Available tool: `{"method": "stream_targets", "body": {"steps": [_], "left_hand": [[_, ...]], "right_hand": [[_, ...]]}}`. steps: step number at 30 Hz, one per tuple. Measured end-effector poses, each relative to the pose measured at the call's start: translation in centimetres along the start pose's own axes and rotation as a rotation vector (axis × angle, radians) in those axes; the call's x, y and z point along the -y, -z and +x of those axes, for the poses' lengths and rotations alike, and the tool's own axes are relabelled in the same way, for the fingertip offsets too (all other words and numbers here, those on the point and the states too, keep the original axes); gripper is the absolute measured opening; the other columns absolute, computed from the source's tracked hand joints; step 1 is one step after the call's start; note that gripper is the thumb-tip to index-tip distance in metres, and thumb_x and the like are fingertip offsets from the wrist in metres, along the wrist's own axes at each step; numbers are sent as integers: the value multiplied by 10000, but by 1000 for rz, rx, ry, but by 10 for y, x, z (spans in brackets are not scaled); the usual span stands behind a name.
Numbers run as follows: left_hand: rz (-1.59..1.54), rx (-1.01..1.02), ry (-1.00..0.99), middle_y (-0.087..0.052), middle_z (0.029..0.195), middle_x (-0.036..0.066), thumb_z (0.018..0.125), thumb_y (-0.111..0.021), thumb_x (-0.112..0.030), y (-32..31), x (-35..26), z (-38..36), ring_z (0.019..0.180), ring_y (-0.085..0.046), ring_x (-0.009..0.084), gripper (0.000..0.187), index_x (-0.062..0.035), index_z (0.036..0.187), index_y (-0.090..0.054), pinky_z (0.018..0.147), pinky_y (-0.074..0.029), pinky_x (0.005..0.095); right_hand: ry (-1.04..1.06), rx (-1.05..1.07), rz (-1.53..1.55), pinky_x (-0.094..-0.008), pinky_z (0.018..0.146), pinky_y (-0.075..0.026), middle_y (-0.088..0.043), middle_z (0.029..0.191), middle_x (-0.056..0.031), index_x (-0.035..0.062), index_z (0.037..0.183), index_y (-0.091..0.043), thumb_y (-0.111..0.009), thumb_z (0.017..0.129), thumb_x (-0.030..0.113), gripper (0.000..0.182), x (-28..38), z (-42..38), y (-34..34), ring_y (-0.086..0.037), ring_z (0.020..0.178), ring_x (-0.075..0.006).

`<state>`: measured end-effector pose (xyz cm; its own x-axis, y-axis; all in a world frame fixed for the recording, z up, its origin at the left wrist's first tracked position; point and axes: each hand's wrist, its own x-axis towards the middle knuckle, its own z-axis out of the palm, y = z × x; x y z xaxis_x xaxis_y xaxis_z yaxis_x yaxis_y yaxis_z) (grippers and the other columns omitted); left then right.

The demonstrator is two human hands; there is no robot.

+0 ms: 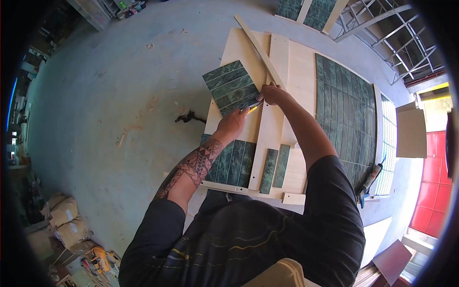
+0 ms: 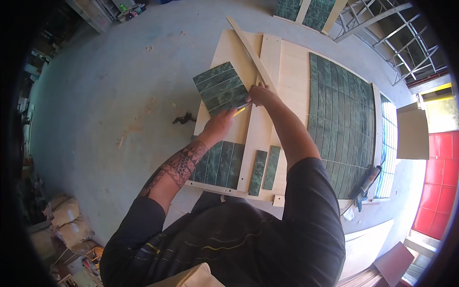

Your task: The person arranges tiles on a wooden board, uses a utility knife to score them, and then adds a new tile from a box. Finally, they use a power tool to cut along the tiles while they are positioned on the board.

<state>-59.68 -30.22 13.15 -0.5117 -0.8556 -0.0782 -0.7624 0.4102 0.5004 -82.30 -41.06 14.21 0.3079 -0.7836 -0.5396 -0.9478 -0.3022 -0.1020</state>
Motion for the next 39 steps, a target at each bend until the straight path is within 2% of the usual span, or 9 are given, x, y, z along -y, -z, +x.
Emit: {"method": "stream_targets", "body": {"steps": [7,9,13,16,19,21,24,33,39], "left_hand": [[-26,-30,-63,-652,1123,218,1046,-490,-183,-9,11,13,949,-697,436,411,-91,1446,-487,778,-594,524],[-38,-16,-37,-648,1143,219,1041,-495,-178,-11,10,15,949,-697,438,407,-89,1438,-500,787,-593,526],[9,-14,-50,-645,1078,194,1034,-464,-126,-19,13,16,981,-698,377,427,-49,1453,-495,785,-602,467],[-7,-71,-82,-641,1077,190,1033,-467,-125,-22,16,17,959,-697,369,434,-40,1457,-487,781,-604,457],[9,-35,-56,-644,1104,226,1023,-496,-127,-16,11,14,968,-698,411,437,-50,1453,-478,788,-598,502],[101,-75,-57,-645,1077,220,998,-514,-99,-13,2,13,933,-708,389,482,-46,1474,-464,765,-602,481],[120,-19,-12,-650,1055,210,976,-532,-86,-5,-6,15,901,-716,368,507,-36,1476,-472,738,-604,464],[133,-26,1,-655,1012,185,969,-538,-81,9,1,-7,855,-711,351,487,-44,1454,-511,717,-601,466],[192,20,46,-640,1013,173,962,-548,-72,26,8,-31,903,-700,335,504,-51,1463,-494,714,-597,469]], "right_hand": [[-48,17,-24,-464,995,-373,-721,1067,5,362,1040,-831,-684,822,-10,456,6,9,10,-522,1185,-302],[-81,97,29,-577,1121,-304,-705,1233,-11,354,1136,-813,-703,853,5,463,9,12,13,-466,1351,-323],[-97,109,20,-596,1131,-290,-691,1252,-16,349,1148,-808,-715,829,-29,503,9,14,11,-465,1350,-332],[-65,9,25,-482,1000,-340,-729,1129,-18,334,1076,-831,-720,830,14,419,6,10,5,-514,1195,-292],[-25,31,2,-516,1035,-323,-688,1191,-28,328,1083,-828,-729,828,11,419,12,4,9,-509,1201,-299],[-72,86,-57,-687,1200,-211,-637,1285,-46,333,1140,-800,-705,832,-40,493,17,2,12,-429,1422,-342],[-72,28,-24,-733,1218,-144,-623,1320,-56,310,1133,-796,-701,846,-14,443,18,4,4,-448,1417,-330],[-91,-12,-96,-770,1197,-151,-645,1295,-96,115,1132,-777,-685,860,21,301,32,2,3,-544,1331,-328],[-65,-50,-96,-788,1187,-134,-652,1281,-106,100,1093,-782,-687,819,-8,310,31,0,-4,-545,1329,-324]]}}
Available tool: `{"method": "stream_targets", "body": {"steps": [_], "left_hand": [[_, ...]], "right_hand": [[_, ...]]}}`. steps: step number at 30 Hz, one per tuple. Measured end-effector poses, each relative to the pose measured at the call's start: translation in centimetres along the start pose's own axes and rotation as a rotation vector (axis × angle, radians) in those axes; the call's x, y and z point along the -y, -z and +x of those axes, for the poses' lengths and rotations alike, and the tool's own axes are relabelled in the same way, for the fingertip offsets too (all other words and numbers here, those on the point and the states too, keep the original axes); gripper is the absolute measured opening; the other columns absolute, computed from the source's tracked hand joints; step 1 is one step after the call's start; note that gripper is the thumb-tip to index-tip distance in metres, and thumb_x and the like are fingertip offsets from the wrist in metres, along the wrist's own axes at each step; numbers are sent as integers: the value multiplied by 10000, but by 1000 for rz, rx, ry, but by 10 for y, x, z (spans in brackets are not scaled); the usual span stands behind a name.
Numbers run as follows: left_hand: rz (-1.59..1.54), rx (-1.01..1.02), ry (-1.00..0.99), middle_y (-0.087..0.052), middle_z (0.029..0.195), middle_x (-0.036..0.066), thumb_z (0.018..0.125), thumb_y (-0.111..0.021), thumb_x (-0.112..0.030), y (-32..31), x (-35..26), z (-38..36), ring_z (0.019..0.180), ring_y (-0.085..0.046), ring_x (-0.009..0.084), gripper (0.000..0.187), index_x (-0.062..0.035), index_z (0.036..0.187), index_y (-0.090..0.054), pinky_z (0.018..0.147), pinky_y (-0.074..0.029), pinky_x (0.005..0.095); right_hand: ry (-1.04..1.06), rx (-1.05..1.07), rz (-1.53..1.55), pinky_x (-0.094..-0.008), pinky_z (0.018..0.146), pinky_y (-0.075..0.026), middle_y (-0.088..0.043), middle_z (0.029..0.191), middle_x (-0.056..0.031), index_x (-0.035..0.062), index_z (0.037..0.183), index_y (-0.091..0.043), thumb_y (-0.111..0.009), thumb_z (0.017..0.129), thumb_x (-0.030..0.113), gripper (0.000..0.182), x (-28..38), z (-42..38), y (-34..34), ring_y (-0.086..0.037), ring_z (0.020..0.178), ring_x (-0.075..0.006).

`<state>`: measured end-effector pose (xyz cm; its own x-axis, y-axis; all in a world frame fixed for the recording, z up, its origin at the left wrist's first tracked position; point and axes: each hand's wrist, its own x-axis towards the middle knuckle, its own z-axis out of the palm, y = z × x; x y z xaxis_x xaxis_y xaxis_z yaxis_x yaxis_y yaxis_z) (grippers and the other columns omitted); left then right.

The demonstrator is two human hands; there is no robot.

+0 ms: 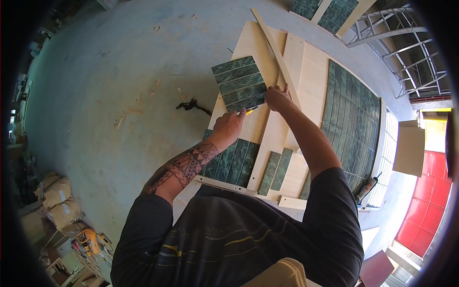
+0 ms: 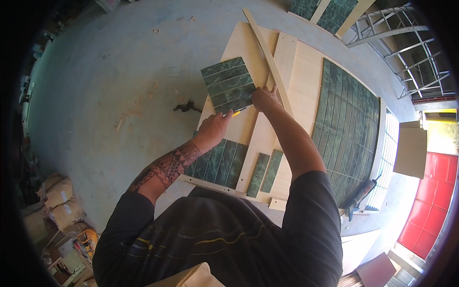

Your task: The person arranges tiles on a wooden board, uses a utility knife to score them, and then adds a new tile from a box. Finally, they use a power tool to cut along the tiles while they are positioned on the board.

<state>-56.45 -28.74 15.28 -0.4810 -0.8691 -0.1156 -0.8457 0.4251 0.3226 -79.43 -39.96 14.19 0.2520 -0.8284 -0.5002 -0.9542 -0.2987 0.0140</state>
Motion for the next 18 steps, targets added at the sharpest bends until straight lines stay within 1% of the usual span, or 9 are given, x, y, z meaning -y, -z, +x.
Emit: {"method": "stream_targets", "body": {"steps": [4,7,10,12,13,15,18], "left_hand": [[35,13,12,-636,1000,168,963,-541,-61,6,9,-16,891,-697,338,514,-52,1473,-483,707,-592,465],[28,0,5,-636,976,174,961,-539,-51,8,19,-26,851,-697,341,513,-47,1471,-489,697,-586,458],[11,30,29,-633,959,178,961,-539,-44,12,27,-35,827,-694,353,506,-42,1465,-499,699,-584,458],[24,39,41,-669,963,160,993,-533,-107,16,33,-43,826,-722,324,452,-45,1440,-532,681,-603,433],[26,39,45,-669,963,160,993,-533,-107,18,35,-47,826,-722,324,452,-45,1440,-532,681,-603,433],[-14,81,85,-648,981,191,976,-519,-38,21,38,-54,854,-698,379,471,-39,1447,-520,724,-588,470],[-22,68,98,-654,985,204,984,-521,-54,23,47,-66,871,-697,393,460,-39,1443,-523,732,-585,484]], "right_hand": [[16,-23,2,-791,1185,-133,-655,1271,-114,93,1086,-785,-690,809,-14,312,1,-2,-2,-552,1320,-323],[17,-34,-3,-793,1184,-132,-656,1268,-118,86,1079,-784,-689,811,-8,300,2,-3,0,-560,1311,-327],[14,-8,-20,-793,1184,-130,-654,1263,-126,83,1076,-784,-682,823,3,285,2,-2,-2,-565,1300,-336],[16,-36,-16,-794,1183,-131,-652,1253,-137,81,1067,-785,-674,832,8,270,2,-1,-5,-566,1293,-345],[20,-37,-15,-794,1183,-131,-652,1253,-137,81,1067,-785,-674,832,8,270,2,-1,-5,-566,1293,-345],[12,-38,-4,-795,1182,-136,-651,1244,-144,79,1062,-783,-664,835,3,268,2,-2,-4,-568,1287,-350],[14,-40,21,-797,1182,-141,-648,1245,-145,72,1055,-781,-645,841,-7,265,3,-8,-1,-568,1286,-352]]}}
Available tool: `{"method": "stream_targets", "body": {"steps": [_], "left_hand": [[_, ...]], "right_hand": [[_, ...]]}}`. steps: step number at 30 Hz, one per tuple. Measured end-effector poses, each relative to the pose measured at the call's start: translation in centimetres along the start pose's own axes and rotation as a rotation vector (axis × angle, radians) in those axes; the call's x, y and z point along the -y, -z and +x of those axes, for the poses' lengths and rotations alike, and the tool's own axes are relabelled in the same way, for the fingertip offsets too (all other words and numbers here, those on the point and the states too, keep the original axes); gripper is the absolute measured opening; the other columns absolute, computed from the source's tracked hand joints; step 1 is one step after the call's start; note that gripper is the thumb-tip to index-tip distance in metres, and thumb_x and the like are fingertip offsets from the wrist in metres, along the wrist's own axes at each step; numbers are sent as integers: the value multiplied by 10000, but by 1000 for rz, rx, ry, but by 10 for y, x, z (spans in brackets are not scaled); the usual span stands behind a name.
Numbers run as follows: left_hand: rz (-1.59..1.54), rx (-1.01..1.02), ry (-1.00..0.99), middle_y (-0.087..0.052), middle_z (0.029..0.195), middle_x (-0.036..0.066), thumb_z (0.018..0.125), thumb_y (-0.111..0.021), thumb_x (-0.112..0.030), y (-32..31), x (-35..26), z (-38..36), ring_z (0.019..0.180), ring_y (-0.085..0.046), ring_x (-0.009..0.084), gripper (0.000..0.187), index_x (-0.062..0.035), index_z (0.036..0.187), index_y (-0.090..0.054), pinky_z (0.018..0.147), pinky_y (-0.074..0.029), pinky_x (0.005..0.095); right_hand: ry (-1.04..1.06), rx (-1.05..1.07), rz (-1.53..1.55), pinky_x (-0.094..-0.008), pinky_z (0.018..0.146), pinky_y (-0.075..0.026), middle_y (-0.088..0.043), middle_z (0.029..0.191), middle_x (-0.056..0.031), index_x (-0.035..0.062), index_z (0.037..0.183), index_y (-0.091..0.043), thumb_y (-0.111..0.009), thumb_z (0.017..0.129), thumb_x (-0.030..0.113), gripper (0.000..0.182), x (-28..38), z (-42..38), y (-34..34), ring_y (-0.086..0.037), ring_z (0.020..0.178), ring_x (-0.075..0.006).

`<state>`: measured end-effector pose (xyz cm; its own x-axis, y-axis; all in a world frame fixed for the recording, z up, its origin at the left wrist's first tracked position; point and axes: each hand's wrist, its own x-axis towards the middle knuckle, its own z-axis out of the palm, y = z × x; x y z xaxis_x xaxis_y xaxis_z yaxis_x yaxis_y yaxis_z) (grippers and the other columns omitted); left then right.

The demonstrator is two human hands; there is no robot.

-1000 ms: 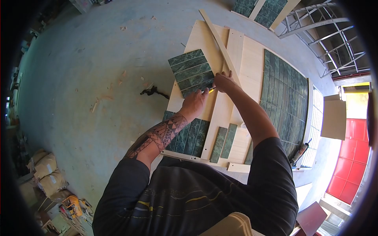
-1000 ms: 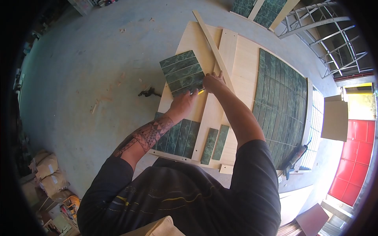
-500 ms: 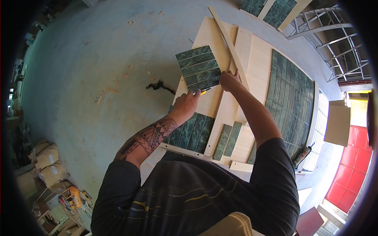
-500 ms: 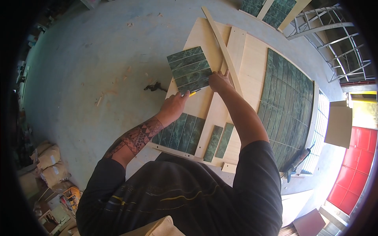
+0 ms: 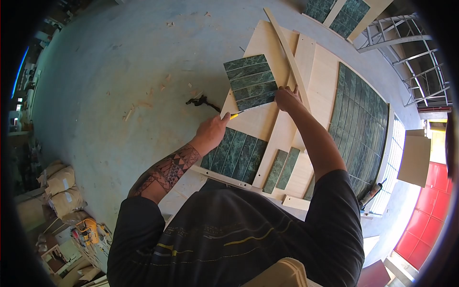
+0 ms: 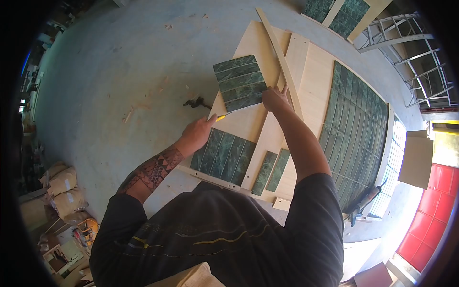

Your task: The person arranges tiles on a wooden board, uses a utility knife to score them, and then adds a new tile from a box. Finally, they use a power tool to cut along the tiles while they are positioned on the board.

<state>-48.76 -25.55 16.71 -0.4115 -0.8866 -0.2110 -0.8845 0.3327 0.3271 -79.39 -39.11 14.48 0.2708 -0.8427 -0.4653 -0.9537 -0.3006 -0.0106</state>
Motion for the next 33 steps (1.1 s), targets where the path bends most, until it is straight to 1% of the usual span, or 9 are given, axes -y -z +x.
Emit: {"method": "stream_targets", "body": {"steps": [6,7,9,13,15,22,28,30,33], "left_hand": [[8,39,20,-670,976,204,992,-529,-80,21,16,-17,867,-717,386,417,-28,1406,-552,725,-598,487],[12,40,14,-670,976,204,992,-529,-80,21,12,-12,867,-717,386,417,-28,1406,-552,725,-598,487],[-99,-40,-115,-669,977,214,999,-524,-95,18,-6,7,874,-714,390,428,-27,1421,-538,736,-600,482],[-104,-70,-200,-663,965,214,1013,-546,-130,-24,-29,58,867,-689,394,431,-31,1432,-533,754,-580,486],[-92,-100,-231,-655,952,212,1034,-523,-153,-33,-36,73,860,-690,390,407,-49,1426,-536,743,-584,487],[-121,-73,-219,-647,971,205,1059,-484,-177,-35,-41,93,841,-696,394,387,-53,1423,-532,713,-595,486],[-55,-61,-173,-645,959,210,1020,-493,-106,-25,-44,84,836,-712,382,427,-36,1440,-526,696,-609,462],[1,-20,-154,-687,996,201,1004,-496,-81,-19,-44,80,879,-745,366,432,-41,1432,-543,710,-633,444],[12,19,-124,-692,970,204,1000,-501,-80,-12,-35,72,845,-749,369,406,-20,1396,-564,696,-629,453]], "right_hand": [[10,-69,50,-797,1184,-144,-645,1255,-146,57,1078,-766,-623,853,-17,277,-4,-4,-10,-565,1296,-348],[5,-71,54,-797,1184,-144,-645,1255,-146,57,1078,-766,-623,853,-17,277,-5,-4,-13,-565,1296,-348],[9,-100,110,-785,1189,-156,-647,1270,-139,54,1110,-756,-618,861,-15,293,-7,-5,-16,-568,1301,-342],[-7,-116,94,-775,1193,-167,-648,1289,-129,53,1131,-749,-625,860,-18,306,-5,-9,-12,-575,1300,-337],[-18,-65,78,-774,1194,-170,-649,1301,-116,54,1131,-749,-638,857,-18,305,-2,-7,-9,-578,1301,-333],[-24,-72,98,-759,1200,-187,-660,1298,-112,53,1139,-749,-637,856,-18,313,-1,-10,-8,-580,1304,-331],[-32,-58,59,-760,1194,-190,-681,1267,-106,63,1150,-745,-631,865,-2,314,0,-7,-9,-593,1291,-315],[-45,-62,31,-759,1195,-186,-685,1263,-105,64,1142,-749,-626,870,2,305,2,-8,-11,-598,1285,-311],[-55,-84,14,-759,1196,-178,-691,1256,-106,64,1129,-755,-616,879,6,292,6,-9,-10,-605,1278,-306]]}}
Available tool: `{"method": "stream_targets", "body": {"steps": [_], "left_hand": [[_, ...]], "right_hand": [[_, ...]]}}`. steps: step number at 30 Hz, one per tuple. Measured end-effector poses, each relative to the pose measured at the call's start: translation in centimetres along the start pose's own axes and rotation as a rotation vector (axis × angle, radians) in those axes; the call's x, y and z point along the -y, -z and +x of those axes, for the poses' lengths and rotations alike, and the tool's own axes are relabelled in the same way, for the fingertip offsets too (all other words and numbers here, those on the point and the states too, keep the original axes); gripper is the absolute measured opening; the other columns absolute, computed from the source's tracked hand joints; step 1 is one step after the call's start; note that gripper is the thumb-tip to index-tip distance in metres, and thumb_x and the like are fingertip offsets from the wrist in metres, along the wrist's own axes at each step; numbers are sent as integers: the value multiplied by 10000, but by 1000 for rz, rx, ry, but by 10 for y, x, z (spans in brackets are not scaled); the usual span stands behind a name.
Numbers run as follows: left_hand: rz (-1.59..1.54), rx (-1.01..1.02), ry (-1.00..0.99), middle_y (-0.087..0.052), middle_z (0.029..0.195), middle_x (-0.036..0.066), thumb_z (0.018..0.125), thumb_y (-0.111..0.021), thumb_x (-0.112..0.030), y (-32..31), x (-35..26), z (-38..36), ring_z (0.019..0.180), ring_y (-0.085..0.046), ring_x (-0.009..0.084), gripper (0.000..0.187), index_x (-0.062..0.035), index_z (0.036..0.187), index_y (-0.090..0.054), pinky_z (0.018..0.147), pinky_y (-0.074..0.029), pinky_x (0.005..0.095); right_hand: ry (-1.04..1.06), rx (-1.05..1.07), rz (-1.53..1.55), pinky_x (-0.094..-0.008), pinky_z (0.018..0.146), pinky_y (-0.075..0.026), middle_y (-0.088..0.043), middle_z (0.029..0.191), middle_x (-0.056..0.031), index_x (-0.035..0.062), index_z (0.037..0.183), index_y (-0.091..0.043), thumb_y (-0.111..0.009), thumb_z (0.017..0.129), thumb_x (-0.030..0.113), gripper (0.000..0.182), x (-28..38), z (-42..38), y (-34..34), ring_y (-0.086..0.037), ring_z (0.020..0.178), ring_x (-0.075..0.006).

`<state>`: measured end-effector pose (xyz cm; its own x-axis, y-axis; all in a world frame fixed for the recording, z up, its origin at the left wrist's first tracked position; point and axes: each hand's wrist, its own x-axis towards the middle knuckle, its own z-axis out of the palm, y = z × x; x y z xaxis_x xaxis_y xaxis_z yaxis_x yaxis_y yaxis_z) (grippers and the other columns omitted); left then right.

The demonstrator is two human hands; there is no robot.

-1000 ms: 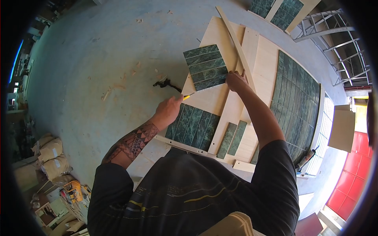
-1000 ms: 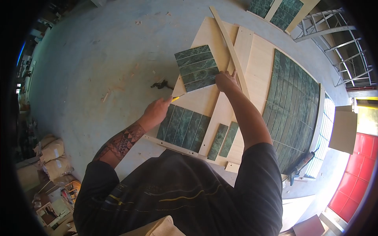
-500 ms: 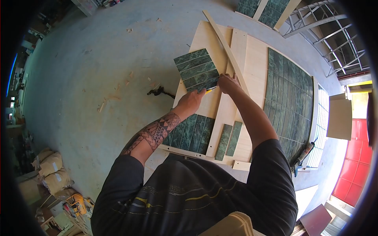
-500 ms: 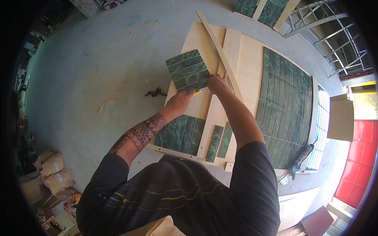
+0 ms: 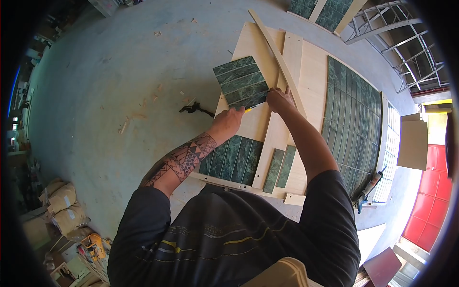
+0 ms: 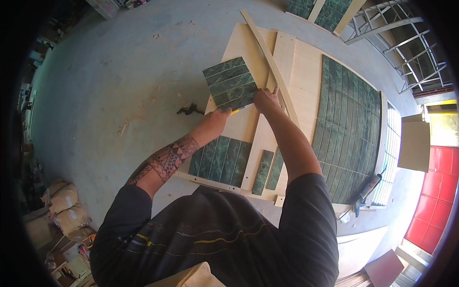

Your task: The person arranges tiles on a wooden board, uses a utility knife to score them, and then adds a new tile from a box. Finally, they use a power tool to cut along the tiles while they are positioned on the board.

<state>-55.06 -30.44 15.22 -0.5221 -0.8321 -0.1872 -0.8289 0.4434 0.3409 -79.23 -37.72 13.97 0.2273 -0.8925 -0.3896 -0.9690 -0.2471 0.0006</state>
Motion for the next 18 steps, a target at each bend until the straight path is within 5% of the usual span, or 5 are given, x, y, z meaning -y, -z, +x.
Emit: {"method": "stream_targets", "body": {"steps": [11,14,16,17,18], "left_hand": [[11,113,102,-700,941,252,976,-521,-73,43,59,-89,888,-716,435,358,-4,1318,-603,766,-587,516],[-21,82,222,-713,953,268,992,-555,-160,67,75,-105,881,-722,436,318,16,1249,-616,783,-590,512],[-86,-3,289,-716,959,278,996,-582,-203,75,86,-102,888,-720,437,329,19,1236,-619,795,-584,511],[-184,-104,317,-714,964,285,987,-614,-239,75,94,-91,881,-715,442,362,22,1238,-616,787,-577,507],[-285,-205,343,-712,969,293,978,-645,-275,72,104,-78,873,-711,447,400,26,1240,-612,779,-570,502]], "right_hand": [[-5,-103,57,-782,1184,-169,-708,1208,-115,56,1097,-761,-585,885,17,278,4,-10,-8,-586,1293,-310],[-80,-125,83,-767,1203,-118,-663,1306,-151,20,1085,-751,-547,930,71,261,20,-16,-23,-486,1407,-339],[-210,-346,133,-747,1220,-48,-548,1454,-206,-23,1179,-701,-506,973,147,331,31,-20,-46,-324,1522,-379],[-264,-356,252,-717,1230,4,-375,1602,-242,-60,1341,-597,-474,990,175,440,37,-19,-58,-179,1580,-406],[-276,-361,251,-717,1230,4,-375,1602,-242,-60,1341,-597,-474,990,175,440,45,-21,-66,-179,1580,-406]]}}
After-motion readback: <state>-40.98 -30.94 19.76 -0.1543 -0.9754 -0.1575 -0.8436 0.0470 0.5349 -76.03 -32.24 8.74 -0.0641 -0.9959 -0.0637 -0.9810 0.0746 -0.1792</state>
